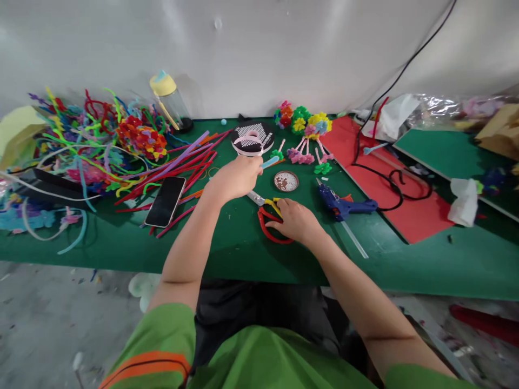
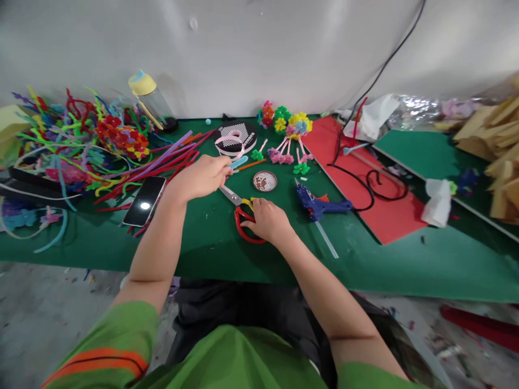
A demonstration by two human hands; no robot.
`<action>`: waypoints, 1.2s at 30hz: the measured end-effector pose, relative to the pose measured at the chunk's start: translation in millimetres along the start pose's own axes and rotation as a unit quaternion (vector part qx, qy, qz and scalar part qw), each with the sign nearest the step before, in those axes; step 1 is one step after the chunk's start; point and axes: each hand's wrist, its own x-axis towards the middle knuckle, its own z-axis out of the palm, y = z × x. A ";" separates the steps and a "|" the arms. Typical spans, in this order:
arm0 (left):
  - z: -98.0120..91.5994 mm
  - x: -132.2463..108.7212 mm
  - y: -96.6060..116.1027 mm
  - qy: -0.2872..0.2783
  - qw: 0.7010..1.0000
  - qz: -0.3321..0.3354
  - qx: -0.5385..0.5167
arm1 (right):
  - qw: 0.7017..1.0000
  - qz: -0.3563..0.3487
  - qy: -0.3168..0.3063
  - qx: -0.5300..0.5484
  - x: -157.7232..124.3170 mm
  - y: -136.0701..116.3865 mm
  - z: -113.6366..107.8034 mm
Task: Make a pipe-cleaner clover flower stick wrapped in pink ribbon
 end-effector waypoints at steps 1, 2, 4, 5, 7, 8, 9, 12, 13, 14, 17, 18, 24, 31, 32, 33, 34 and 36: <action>-1.1 -0.5 -0.9 0.003 1.000 -0.002 -0.006 | 1.000 -0.001 -0.015 -0.018 -0.2 -1.7 0.6; -2.0 -0.8 -1.9 0.005 1.000 0.000 -0.011 | 0.999 0.000 -0.027 -0.030 -0.1 -3.1 0.8; -3.2 -1.2 -4.2 0.007 1.000 0.003 -0.019 | 0.998 0.011 -0.043 -0.036 0.3 -4.7 0.7; -3.6 -1.2 -5.4 0.006 1.000 0.003 -0.022 | 0.998 0.023 -0.045 -0.027 0.5 -4.8 0.4; -4.1 -1.1 -7.8 0.011 1.000 0.000 -0.028 | 0.997 0.056 -0.039 0.028 1.0 -4.0 -0.9; -4.4 -0.9 -8.9 0.016 0.999 -0.003 -0.030 | 0.994 0.075 -0.032 0.072 1.2 -3.2 -2.0; -4.7 -0.8 -10.2 0.024 0.999 -0.004 -0.032 | 0.988 0.094 -0.026 0.124 1.4 -2.4 -3.5; -6.5 -1.2 -14.1 0.053 0.998 -0.003 -0.038 | 0.934 0.149 -0.029 0.322 1.9 -1.7 -10.1; -7.5 -1.5 -15.7 0.063 0.997 -0.005 -0.039 | 0.902 0.168 -0.042 0.396 1.8 -2.5 -12.9; -8.6 -2.0 -17.2 0.074 0.996 -0.009 -0.039 | 0.864 0.183 -0.056 0.466 1.6 -3.9 -15.7; -12.1 -3.6 -22.0 0.100 0.994 -0.025 -0.034 | 0.760 0.176 -0.083 0.620 -0.7 -9.5 -23.3; -13.1 -3.9 -23.5 0.107 0.993 -0.027 -0.032 | 0.741 0.159 -0.085 0.647 -1.8 -11.2 -25.1; -14.3 -3.3 -29.5 0.133 0.990 -0.031 -0.029 | 0.748 0.094 -0.075 0.652 -5.0 -11.9 -19.1; -11.4 -2.7 -32.0 0.147 0.989 -0.027 -0.021 | 0.692 -0.002 -0.091 0.716 -6.8 -6.1 -9.4; -11.2 -2.6 -32.0 0.149 0.988 -0.028 -0.022 | 0.688 -0.019 -0.090 0.720 -7.7 -5.7 -10.0; -11.0 -2.4 -32.0 0.151 0.988 -0.030 -0.024 | 0.685 -0.037 -0.093 0.722 -8.6 -5.3 -10.4; -10.6 -2.2 -31.9 0.152 0.987 -0.032 -0.026 | 0.682 -0.052 -0.099 0.722 -9.5 -4.9 -10.7; -9.8 -1.6 -31.7 0.157 0.986 -0.037 -0.027 | 0.681 -0.074 -0.108 0.721 -11.0 -3.9 -10.5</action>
